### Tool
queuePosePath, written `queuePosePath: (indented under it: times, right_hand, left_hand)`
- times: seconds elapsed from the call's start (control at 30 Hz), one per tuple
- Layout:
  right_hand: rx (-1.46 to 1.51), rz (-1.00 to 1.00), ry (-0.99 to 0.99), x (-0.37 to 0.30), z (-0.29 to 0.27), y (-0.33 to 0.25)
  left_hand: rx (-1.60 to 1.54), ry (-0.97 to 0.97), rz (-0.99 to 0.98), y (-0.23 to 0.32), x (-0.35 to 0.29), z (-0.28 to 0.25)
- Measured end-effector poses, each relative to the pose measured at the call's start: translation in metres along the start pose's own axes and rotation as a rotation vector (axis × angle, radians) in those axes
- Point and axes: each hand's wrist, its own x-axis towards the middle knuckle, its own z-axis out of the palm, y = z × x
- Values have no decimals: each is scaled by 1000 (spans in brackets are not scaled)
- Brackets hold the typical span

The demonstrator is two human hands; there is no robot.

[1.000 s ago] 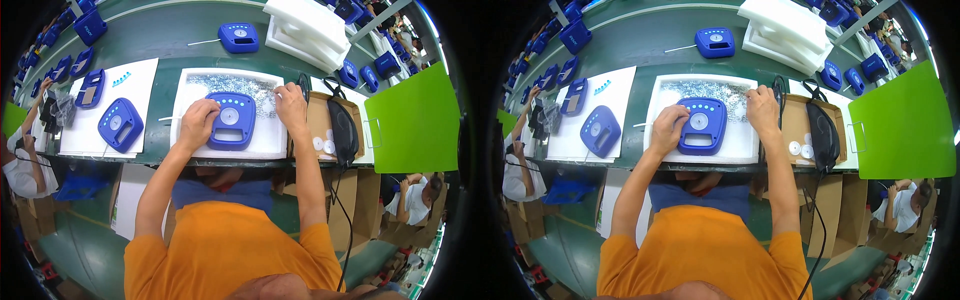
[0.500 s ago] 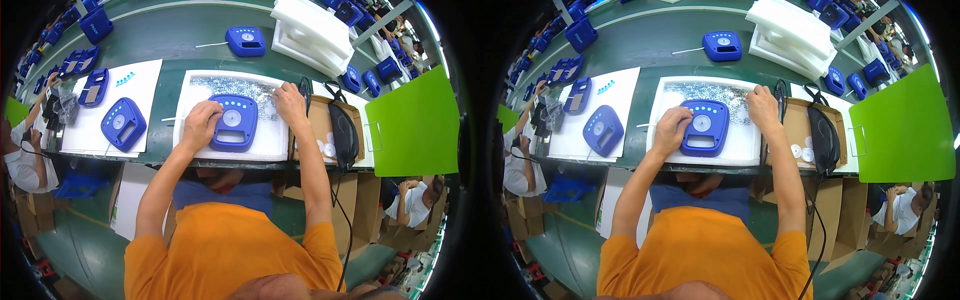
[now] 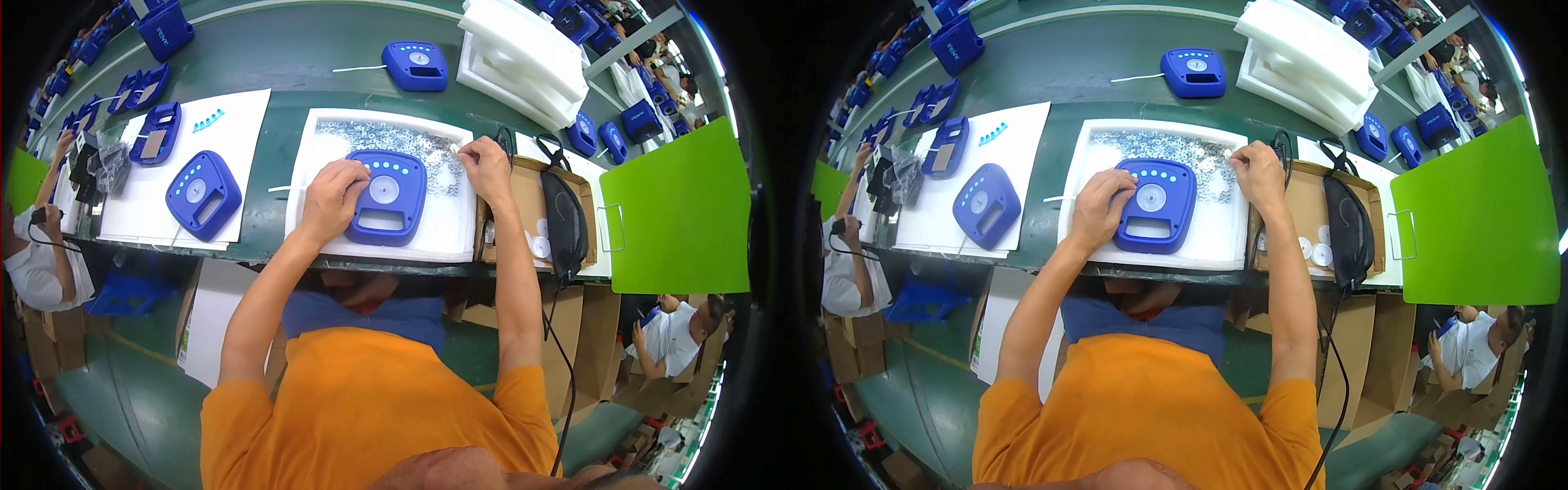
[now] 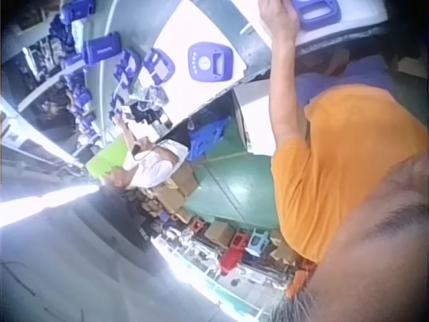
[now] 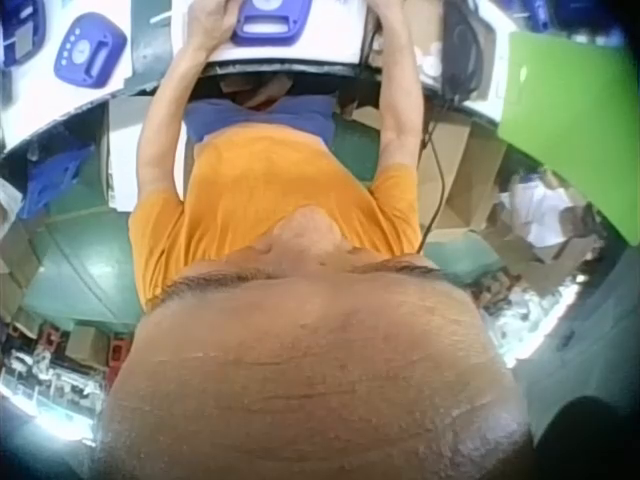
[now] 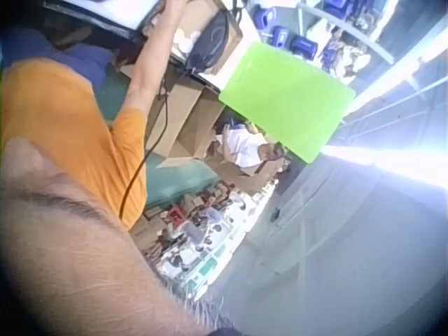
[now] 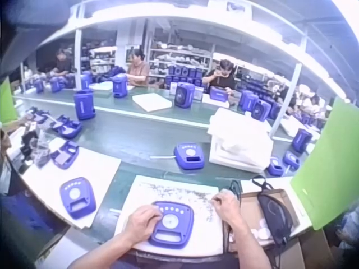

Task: Assembling internal components into blue electronic device housings using an electric screwdriver at a factory workstation.

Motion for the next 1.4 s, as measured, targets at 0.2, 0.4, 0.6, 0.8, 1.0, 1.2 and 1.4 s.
queuePosePath:
  times: [0.2,0.4,0.6,0.8,1.0,1.2,1.4]
  right_hand:
    - [34,-1,23,-1,-1,2]
    - [321,-81,71,-23,3,-54]
    - [128,-455,166,-53,27,-123]
    - [104,-466,84,-60,33,-133]
    - [78,-624,102,-59,27,-123]
    - [102,-492,239,-74,11,-120]
    - [151,-429,216,-90,-1,-110]
  left_hand:
    - [-4,5,6,1,1,1]
    - [2,12,8,-1,0,0]
    - [-27,21,-17,0,1,-4]
    - [-5,-1,-85,14,3,-15]
    - [-23,-31,-58,20,9,-6]
    - [152,-130,141,20,17,5]
    - [354,-214,304,24,20,4]
